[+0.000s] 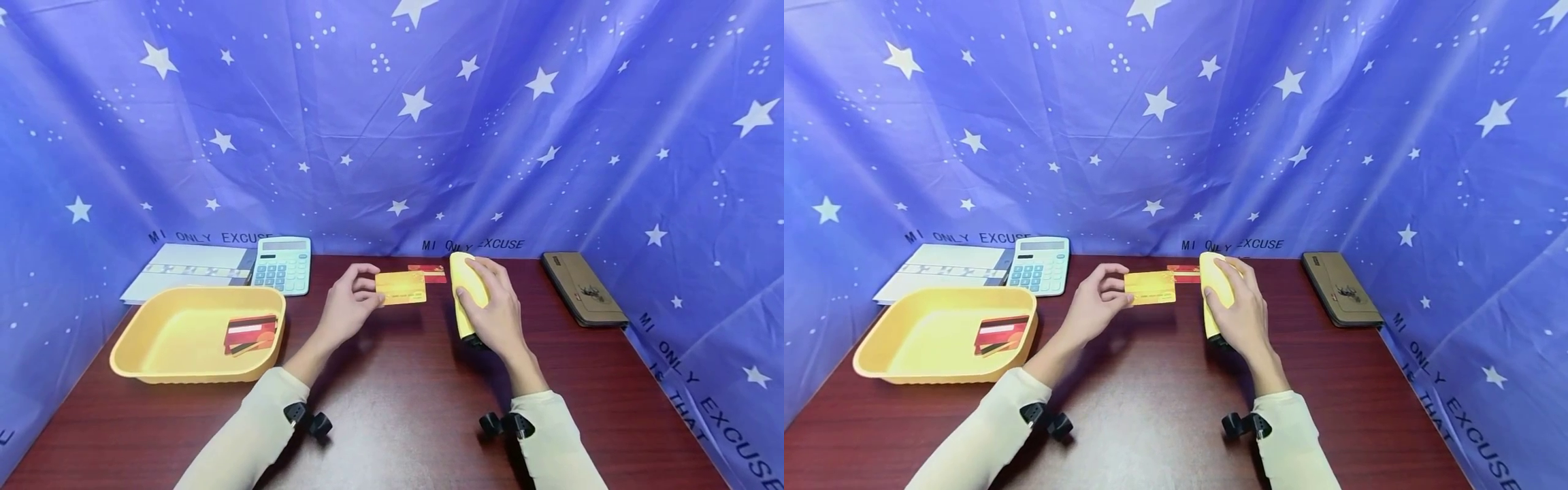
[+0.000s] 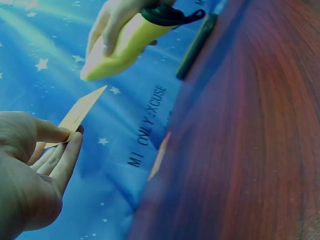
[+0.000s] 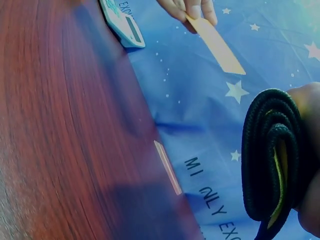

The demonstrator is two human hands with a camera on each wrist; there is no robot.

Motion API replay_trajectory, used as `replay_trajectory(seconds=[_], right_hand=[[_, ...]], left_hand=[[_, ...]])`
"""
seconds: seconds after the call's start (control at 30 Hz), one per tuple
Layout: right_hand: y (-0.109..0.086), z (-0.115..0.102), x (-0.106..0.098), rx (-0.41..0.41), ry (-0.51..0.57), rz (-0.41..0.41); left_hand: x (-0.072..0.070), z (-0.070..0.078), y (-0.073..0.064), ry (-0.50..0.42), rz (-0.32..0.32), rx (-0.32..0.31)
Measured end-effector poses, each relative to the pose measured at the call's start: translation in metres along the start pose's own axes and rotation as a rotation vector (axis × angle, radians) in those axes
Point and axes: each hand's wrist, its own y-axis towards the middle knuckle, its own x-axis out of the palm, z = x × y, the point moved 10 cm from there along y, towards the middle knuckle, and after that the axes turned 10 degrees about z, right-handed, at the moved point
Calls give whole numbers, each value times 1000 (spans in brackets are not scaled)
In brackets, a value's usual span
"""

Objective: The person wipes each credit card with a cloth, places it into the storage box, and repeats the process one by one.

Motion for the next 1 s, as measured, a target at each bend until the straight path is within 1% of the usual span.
replay_trajectory(seconds=[0.2,0.37,0.5,0.67,0.8,1.0], right_hand=[[-4,-11,4,-43,15,-5],[-8,-20,10,-79,27,-13],[-9,-26,14,-91,32,-28],[-10,-31,18,-100,31,-37],[-13,-34,20,-113,36,-42],[-17,-40,25,-133,37,-61]], left_hand=[[-13,11,-3,-35,29,9],[-20,11,-1,-87,30,-14],[-23,8,1,-115,36,-26],[-23,7,2,-82,25,-17],[-19,3,0,-72,12,-25],[-14,0,-2,-112,1,-39]])
